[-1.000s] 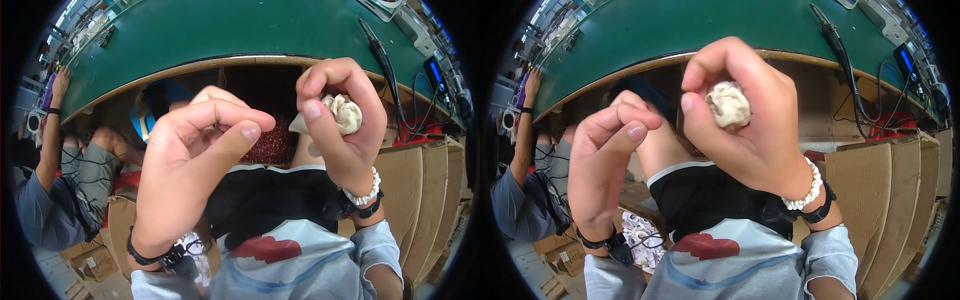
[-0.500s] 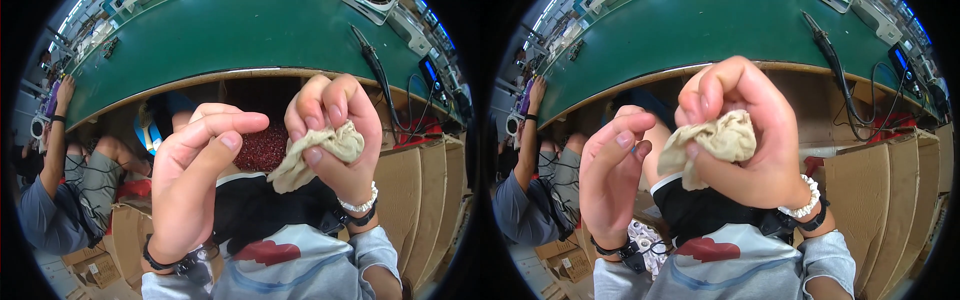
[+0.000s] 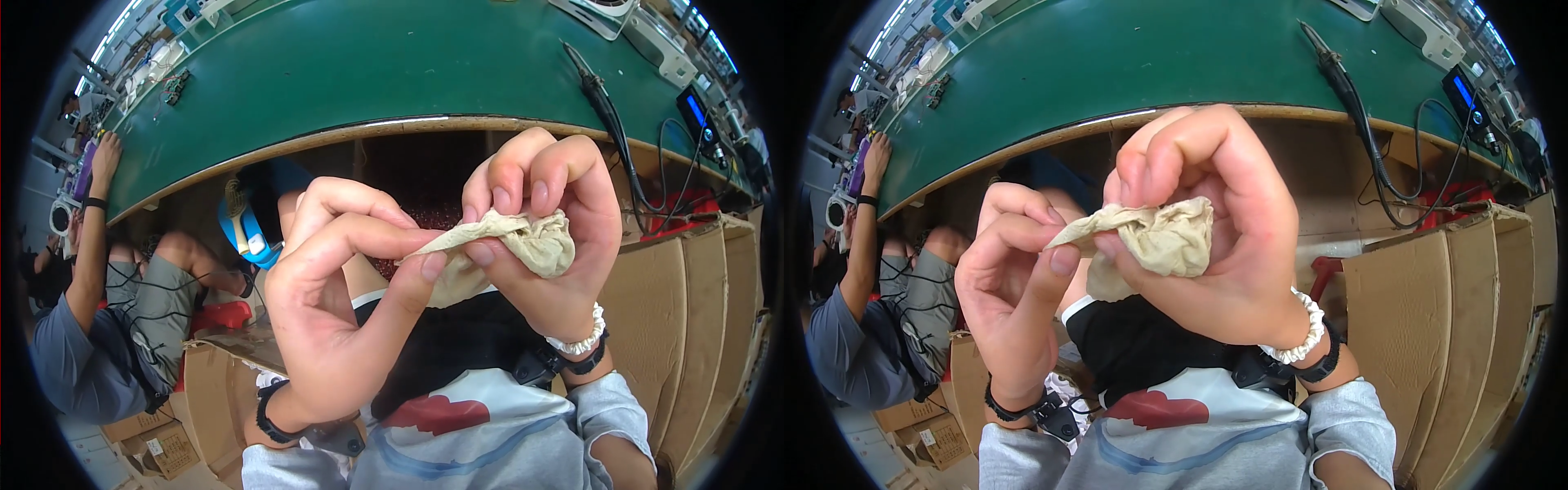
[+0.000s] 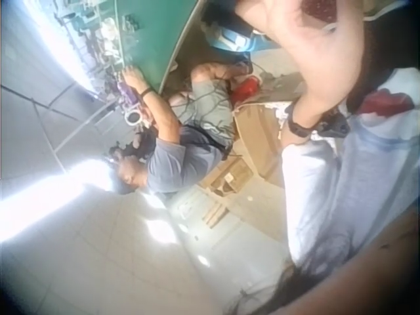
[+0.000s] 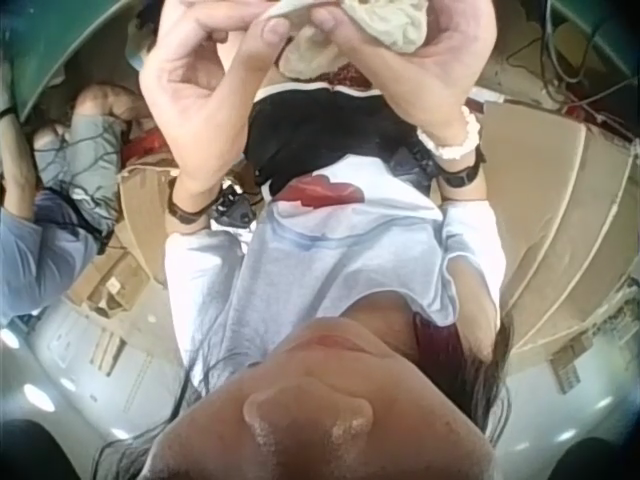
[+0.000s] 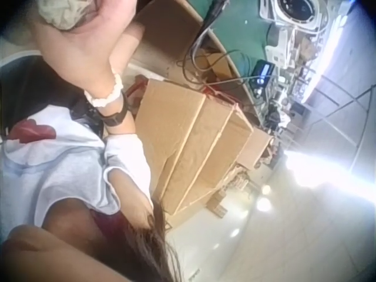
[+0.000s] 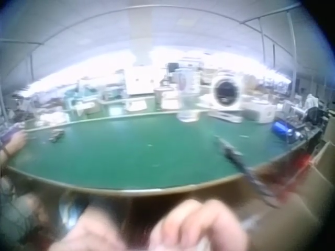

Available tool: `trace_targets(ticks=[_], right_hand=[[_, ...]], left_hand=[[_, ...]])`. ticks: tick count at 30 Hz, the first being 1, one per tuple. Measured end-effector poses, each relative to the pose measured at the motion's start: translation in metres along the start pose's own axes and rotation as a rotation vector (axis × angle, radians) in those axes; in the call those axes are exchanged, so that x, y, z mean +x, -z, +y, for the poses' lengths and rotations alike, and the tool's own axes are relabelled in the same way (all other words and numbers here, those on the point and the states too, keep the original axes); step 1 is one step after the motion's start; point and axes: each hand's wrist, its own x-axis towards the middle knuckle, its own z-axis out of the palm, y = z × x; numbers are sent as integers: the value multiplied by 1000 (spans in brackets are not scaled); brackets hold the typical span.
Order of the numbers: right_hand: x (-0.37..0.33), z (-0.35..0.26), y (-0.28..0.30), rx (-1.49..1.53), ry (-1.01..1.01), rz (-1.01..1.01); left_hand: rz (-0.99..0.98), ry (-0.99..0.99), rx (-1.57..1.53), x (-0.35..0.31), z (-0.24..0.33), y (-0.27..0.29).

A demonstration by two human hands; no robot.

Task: Soldering wires onto electronic motor components at a factory workbench.

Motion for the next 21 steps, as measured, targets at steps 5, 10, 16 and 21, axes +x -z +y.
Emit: trace_targets(ticks=[5,10,16,21], right_hand=[[-2,-3,0,-46,-16,7],[-3,-5,-1,-71,-46,-15],[2,-13,3,-271,-74,-133],[2,-7,-1,-290,-179,-69]], left_hand=[[6,11,38,0,0,1],[-38,-17,165,1,0,3],[-58,-89,205,3,-3,-1],[3,-75,195,6,-13,-9]])
